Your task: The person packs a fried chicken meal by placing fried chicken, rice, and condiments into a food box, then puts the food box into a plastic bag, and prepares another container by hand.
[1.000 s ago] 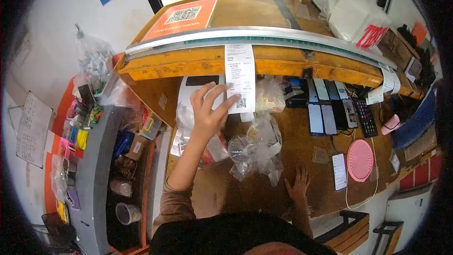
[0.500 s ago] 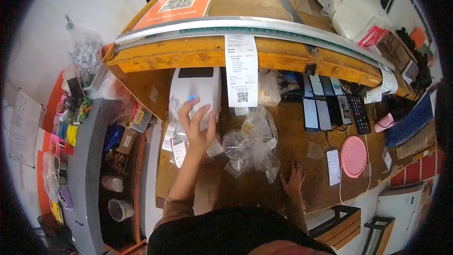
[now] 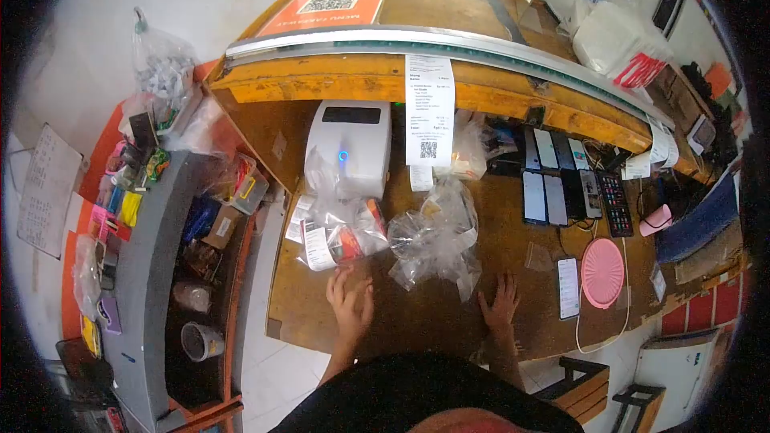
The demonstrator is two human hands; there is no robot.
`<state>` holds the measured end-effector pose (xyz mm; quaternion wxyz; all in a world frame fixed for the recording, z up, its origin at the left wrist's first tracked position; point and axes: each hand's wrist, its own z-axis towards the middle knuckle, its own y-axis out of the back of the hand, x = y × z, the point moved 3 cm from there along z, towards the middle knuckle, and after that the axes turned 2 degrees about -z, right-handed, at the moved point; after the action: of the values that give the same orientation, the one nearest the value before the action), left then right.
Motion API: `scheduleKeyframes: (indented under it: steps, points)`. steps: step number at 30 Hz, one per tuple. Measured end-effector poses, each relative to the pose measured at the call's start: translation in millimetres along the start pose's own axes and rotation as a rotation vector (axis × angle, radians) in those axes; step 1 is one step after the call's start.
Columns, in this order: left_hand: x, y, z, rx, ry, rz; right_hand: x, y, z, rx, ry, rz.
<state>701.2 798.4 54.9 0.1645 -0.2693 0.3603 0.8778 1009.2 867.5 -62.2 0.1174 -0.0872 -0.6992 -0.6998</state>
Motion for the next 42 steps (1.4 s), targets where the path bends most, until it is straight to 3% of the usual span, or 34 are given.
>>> scheduleKeyframes:
  steps: [3, 14, 19, 22, 25, 27, 28, 29, 30, 32, 34, 36, 37, 38, 39, 40, 41, 42]
  points:
    - [5.6, 3.5, 1.1, 0.038, 0.029, -0.102, -1.1, -1.0, -0.9, -0.005, 0.016, 0.002]
    - [0.0, 31.1, -11.0, -0.046, 0.008, 0.042, -3.2, -2.5, 1.3, 0.135, -0.064, 0.015]
    - [-20.9, 45.0, -34.4, -0.071, 0.066, 0.070, 3.1, 3.6, -1.0, 0.030, -0.023, -0.010]
    - [-16.7, 50.8, -44.0, -0.224, 0.126, 0.085, -0.1, 6.1, -1.7, -0.049, 0.027, 0.152]
    - [-20.6, 65.4, -53.0, -0.197, 0.138, 0.149, -6.5, -0.4, 0.7, -0.222, -0.027, 0.238]
    - [-18.3, 80.7, -61.8, -0.204, 0.122, 0.201, -1.9, 26.6, -4.3, -0.675, 0.159, 0.629]
    - [-14.9, 85.7, -61.5, -0.202, 0.122, 0.245, 17.8, 49.0, -2.7, -0.682, 0.164, 0.646]
    - [-11.8, 90.6, -60.6, -0.205, 0.115, 0.259, 40.7, 75.9, -6.9, -0.920, 0.266, 0.664]
    - [-6.4, 99.0, -62.9, -0.299, 0.196, 0.155, 67.6, 98.9, -14.8, -1.152, 0.359, 0.674]
    - [4.9, 111.8, -68.3, -0.378, 0.282, 0.064, 120.2, 124.3, -18.8, -1.195, 0.444, 0.752]
    - [26.8, 117.2, -81.2, -0.514, 0.598, -0.398, 174.8, 144.5, -30.1, -1.269, 0.662, 0.877]
    - [41.4, 125.0, -83.7, -0.599, 0.786, -0.798, 231.8, 140.1, -64.0, -1.276, 0.910, 1.046]
    - [49.3, 130.5, -83.7, -0.563, 0.863, -1.007, 263.6, 125.1, -86.0, -1.104, 0.909, 1.241]
    - [56.3, 134.2, -83.9, -0.492, 0.824, -1.145, 293.4, 116.2, -102.1, -0.880, 1.103, 1.350]
    - [56.4, 143.5, -78.9, -0.404, 0.830, -1.273, 316.9, 74.5, -125.3, -0.502, 1.390, 1.283]
    - [44.8, 157.2, -70.3, -0.310, 0.838, -1.519, 363.8, 98.9, -144.9, -0.233, 1.510, 1.335]
    - [111.8, 112.9, -134.9, -1.033, 0.837, -1.664, 393.9, 57.3, -169.7, 0.089, 1.706, 0.861]
    - [118.3, 136.6, -148.6, -1.074, 0.840, -1.640, 410.2, 30.2, -181.2, 0.263, 1.771, 0.899]
